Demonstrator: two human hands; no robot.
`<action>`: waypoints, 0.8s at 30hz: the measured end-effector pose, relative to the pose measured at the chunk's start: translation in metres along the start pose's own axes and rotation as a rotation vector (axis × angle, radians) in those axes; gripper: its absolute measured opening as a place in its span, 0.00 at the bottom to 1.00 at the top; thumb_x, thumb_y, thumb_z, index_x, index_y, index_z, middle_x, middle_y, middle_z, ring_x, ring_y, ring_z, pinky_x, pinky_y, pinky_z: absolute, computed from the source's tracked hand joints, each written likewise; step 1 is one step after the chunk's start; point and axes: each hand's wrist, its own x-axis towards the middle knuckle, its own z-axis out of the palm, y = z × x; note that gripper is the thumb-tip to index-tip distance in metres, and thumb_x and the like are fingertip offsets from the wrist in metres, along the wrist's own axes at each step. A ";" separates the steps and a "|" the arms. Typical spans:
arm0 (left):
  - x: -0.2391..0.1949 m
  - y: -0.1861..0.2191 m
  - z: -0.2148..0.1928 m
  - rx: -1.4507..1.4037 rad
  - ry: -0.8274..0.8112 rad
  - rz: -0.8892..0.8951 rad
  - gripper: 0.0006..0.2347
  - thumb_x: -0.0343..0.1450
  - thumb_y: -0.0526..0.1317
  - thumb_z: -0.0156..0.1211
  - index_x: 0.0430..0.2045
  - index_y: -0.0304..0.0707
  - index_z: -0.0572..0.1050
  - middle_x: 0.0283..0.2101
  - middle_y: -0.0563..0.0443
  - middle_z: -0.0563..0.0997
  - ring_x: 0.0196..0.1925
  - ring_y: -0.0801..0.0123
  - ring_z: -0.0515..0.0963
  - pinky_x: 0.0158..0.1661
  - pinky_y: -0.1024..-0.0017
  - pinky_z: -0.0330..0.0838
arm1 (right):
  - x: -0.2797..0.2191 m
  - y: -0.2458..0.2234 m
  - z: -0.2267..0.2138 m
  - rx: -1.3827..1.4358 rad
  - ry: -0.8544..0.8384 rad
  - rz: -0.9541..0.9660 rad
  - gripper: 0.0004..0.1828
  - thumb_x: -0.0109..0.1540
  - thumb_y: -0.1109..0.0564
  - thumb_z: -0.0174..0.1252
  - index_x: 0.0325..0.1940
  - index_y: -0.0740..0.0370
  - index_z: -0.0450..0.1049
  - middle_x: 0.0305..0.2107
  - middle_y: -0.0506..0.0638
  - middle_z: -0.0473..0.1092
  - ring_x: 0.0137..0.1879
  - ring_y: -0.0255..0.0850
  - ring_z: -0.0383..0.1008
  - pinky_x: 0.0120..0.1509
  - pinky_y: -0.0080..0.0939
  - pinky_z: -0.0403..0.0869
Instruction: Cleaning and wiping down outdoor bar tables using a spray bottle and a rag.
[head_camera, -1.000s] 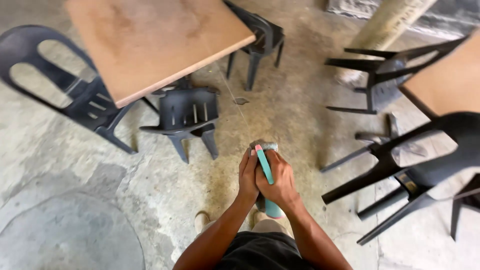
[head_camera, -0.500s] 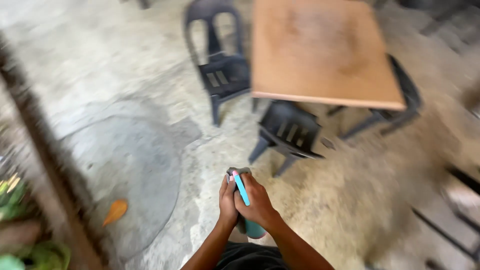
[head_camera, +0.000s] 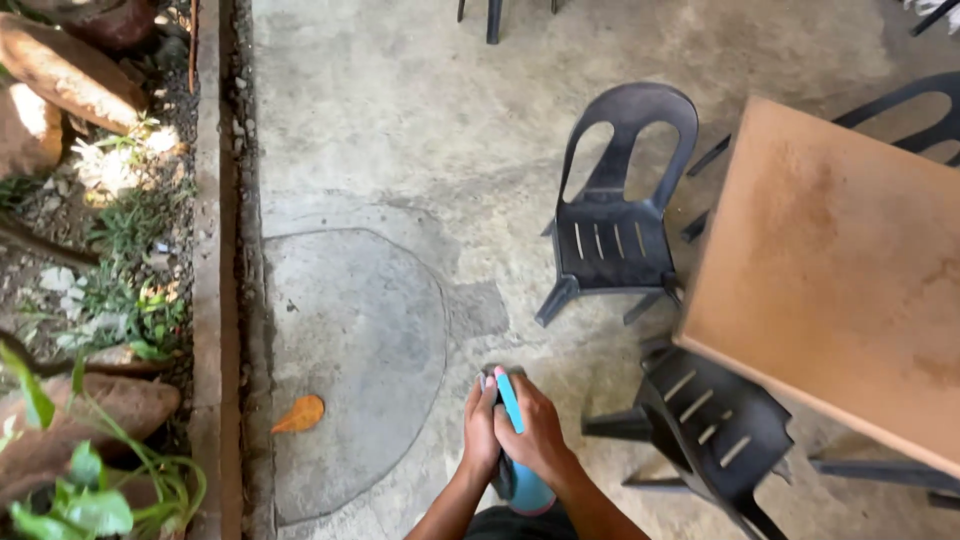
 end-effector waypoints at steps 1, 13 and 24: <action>0.024 0.014 0.012 0.007 -0.002 -0.004 0.14 0.77 0.42 0.47 0.48 0.33 0.76 0.42 0.49 0.81 0.44 0.72 0.78 0.46 0.71 0.72 | 0.026 0.005 -0.002 0.004 0.004 0.005 0.27 0.54 0.60 0.56 0.58 0.64 0.70 0.43 0.63 0.74 0.49 0.62 0.75 0.50 0.55 0.74; 0.267 0.222 0.157 0.030 -0.288 0.138 0.14 0.80 0.43 0.44 0.46 0.31 0.75 0.39 0.53 0.79 0.41 0.75 0.74 0.44 0.72 0.71 | 0.344 -0.015 -0.056 -0.070 0.272 -0.059 0.23 0.54 0.61 0.55 0.54 0.67 0.70 0.38 0.63 0.72 0.44 0.63 0.75 0.47 0.57 0.73; 0.497 0.315 0.166 -0.007 -0.362 0.115 0.13 0.78 0.42 0.46 0.50 0.34 0.74 0.42 0.51 0.79 0.42 0.73 0.77 0.43 0.73 0.72 | 0.574 0.001 -0.001 -0.022 0.399 -0.119 0.24 0.54 0.63 0.54 0.55 0.67 0.68 0.39 0.66 0.70 0.45 0.66 0.73 0.47 0.58 0.73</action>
